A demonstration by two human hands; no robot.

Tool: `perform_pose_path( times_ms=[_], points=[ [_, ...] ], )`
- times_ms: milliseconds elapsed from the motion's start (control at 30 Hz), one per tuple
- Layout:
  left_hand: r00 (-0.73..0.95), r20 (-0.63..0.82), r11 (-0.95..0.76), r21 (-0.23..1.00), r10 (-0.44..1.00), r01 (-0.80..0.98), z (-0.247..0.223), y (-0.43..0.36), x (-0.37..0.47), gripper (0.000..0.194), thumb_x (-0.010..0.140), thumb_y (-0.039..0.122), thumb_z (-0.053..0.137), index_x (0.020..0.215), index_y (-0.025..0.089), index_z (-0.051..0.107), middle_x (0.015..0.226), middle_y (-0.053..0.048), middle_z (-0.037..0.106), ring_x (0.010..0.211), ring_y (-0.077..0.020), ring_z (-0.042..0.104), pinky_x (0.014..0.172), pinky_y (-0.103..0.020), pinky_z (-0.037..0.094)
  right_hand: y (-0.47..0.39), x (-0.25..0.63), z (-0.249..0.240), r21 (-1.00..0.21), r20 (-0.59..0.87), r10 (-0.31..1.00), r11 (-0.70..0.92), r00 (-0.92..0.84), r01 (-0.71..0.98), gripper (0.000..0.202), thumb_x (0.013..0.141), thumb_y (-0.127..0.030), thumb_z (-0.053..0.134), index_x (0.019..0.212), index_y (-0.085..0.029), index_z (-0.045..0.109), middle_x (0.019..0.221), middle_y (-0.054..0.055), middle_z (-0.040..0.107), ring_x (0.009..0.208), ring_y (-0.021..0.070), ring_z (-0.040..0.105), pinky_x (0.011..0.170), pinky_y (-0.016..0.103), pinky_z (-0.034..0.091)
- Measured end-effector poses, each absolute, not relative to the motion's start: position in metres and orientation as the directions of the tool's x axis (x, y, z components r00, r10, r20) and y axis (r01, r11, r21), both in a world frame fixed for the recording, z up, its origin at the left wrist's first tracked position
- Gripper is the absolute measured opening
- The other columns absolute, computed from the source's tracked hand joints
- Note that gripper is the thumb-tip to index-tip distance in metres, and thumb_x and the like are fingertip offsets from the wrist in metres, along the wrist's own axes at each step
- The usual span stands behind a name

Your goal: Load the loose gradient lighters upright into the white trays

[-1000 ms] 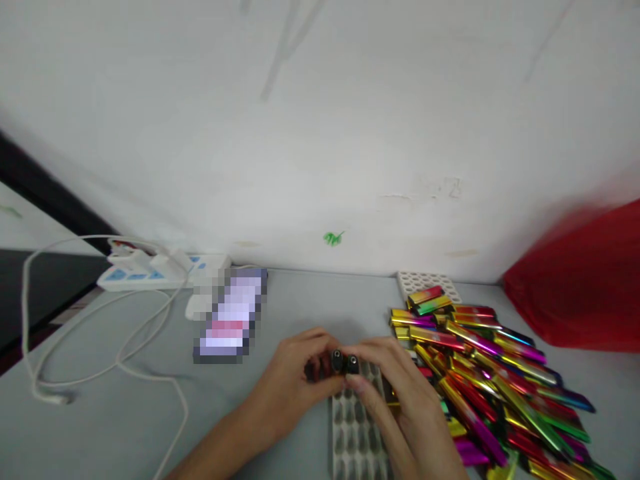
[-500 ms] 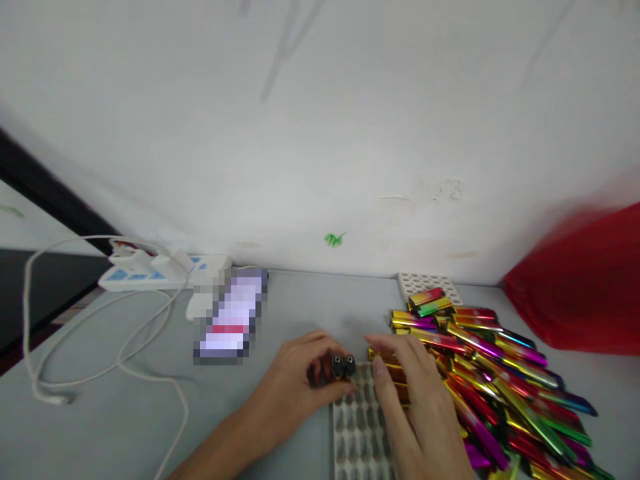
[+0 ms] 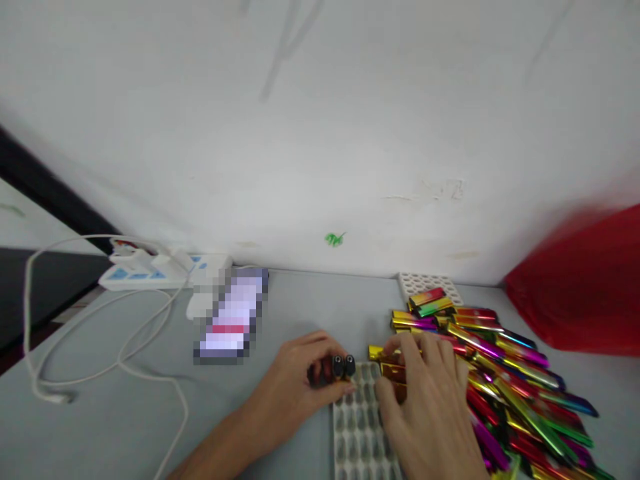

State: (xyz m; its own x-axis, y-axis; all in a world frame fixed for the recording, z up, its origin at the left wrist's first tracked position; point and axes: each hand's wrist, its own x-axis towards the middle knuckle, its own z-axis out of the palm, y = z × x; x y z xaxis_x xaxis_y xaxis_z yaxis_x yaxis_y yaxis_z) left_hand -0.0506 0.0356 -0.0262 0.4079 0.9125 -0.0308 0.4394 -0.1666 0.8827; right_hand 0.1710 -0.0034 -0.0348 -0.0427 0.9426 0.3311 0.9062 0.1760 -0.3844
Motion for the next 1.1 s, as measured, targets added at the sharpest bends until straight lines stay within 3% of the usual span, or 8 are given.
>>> perform_pose_path(
  times_ms=[167, 300, 467, 567, 733, 833, 967, 1100],
  points=[
    [0.406, -0.03, -0.171, 0.877, 0.913, 0.449, -0.027, 0.036, -0.051, 0.016, 0.083, 0.019, 0.093, 0.097, 0.02, 0.085, 0.089, 0.001, 0.072, 0.071, -0.0151, 0.062, 0.066, -0.024, 0.045, 0.001, 0.206, -0.013, -0.518, 0.283, 0.957, 0.212, -0.068, 0.829, 0.014, 0.096, -0.025, 0.06, 0.106, -0.029, 0.069, 0.097, 0.006, 0.076, 0.091, 0.0332, 0.07, 0.079, 0.049, 0.051],
    [0.408, -0.026, -0.176, 0.876, 0.913, 0.449, -0.028, 0.036, -0.051, 0.017, 0.083, 0.017, 0.091, 0.098, 0.021, 0.084, 0.091, 0.001, 0.073, 0.072, -0.0151, 0.062, 0.067, -0.024, 0.045, -0.003, 0.244, 0.002, -0.525, 0.326, 0.943, 0.241, -0.069, 0.816, 0.015, 0.1, -0.034, 0.062, 0.109, -0.03, 0.074, 0.104, 0.006, 0.08, 0.092, 0.0316, 0.075, 0.079, 0.047, 0.057],
    [0.414, -0.02, -0.185, 0.874, 0.91, 0.45, -0.027, 0.037, -0.052, 0.015, 0.085, 0.022, 0.09, 0.098, 0.021, 0.084, 0.088, 0.001, 0.071, 0.071, -0.0156, 0.061, 0.065, -0.025, 0.045, -0.006, 0.26, -0.007, -0.41, 0.255, 0.923, 0.374, -0.289, 0.832, 0.01, 0.104, -0.033, 0.067, 0.105, -0.033, 0.077, 0.1, 0.004, 0.078, 0.098, 0.031, 0.074, 0.089, 0.049, 0.057],
    [0.414, -0.014, -0.193, 0.869, 0.91, 0.455, -0.026, 0.037, -0.051, 0.018, 0.084, 0.024, 0.091, 0.1, 0.02, 0.084, 0.088, 0.001, 0.071, 0.07, -0.0158, 0.062, 0.065, -0.025, 0.045, -0.004, 0.256, -0.017, -0.316, 0.224, 0.921, 0.377, -0.318, 0.871, 0.01, 0.101, -0.033, 0.074, 0.11, -0.034, 0.079, 0.106, 0.005, 0.078, 0.105, 0.034, 0.073, 0.092, 0.053, 0.055],
    [0.417, -0.006, -0.204, 0.865, 0.909, 0.458, -0.027, 0.038, -0.052, 0.019, 0.083, 0.024, 0.091, 0.1, 0.02, 0.085, 0.086, 0.001, 0.07, 0.07, -0.0159, 0.062, 0.065, -0.025, 0.045, 0.0, 0.247, -0.018, -0.117, 0.196, 0.927, 0.347, -0.321, 0.931, 0.014, 0.091, -0.017, 0.083, 0.099, -0.028, 0.081, 0.102, 0.007, 0.076, 0.103, 0.0374, 0.068, 0.09, 0.055, 0.05],
    [0.42, 0.0, -0.211, 0.865, 0.908, 0.456, -0.027, 0.038, -0.052, 0.019, 0.083, 0.025, 0.091, 0.1, 0.019, 0.084, 0.086, 0.001, 0.07, 0.071, -0.0161, 0.062, 0.066, -0.025, 0.045, 0.006, 0.245, -0.012, -0.114, 0.162, 0.917, 0.384, -0.364, 0.916, 0.013, 0.093, -0.016, 0.084, 0.096, -0.027, 0.078, 0.104, 0.007, 0.077, 0.103, 0.0351, 0.068, 0.089, 0.051, 0.049],
    [0.419, 0.003, -0.214, 0.863, 0.908, 0.458, -0.024, 0.038, -0.051, 0.018, 0.081, 0.025, 0.091, 0.097, 0.02, 0.084, 0.085, 0.001, 0.07, 0.072, -0.0168, 0.062, 0.066, -0.025, 0.045, 0.015, 0.244, -0.005, -0.128, 0.097, 0.914, 0.404, -0.394, 0.906, 0.022, 0.085, -0.012, 0.091, 0.089, -0.025, 0.074, 0.1, 0.006, 0.077, 0.097, 0.033, 0.069, 0.081, 0.044, 0.048],
    [0.42, -0.001, -0.212, 0.863, 0.907, 0.459, -0.022, 0.037, -0.051, 0.018, 0.083, 0.026, 0.091, 0.098, 0.019, 0.084, 0.086, 0.001, 0.069, 0.073, -0.0173, 0.063, 0.067, -0.026, 0.046, 0.021, 0.246, -0.004, -0.117, 0.077, 0.91, 0.415, -0.408, 0.902, 0.023, 0.084, -0.01, 0.091, 0.091, -0.024, 0.074, 0.102, 0.007, 0.077, 0.099, 0.0348, 0.069, 0.083, 0.046, 0.049]
  ],
)
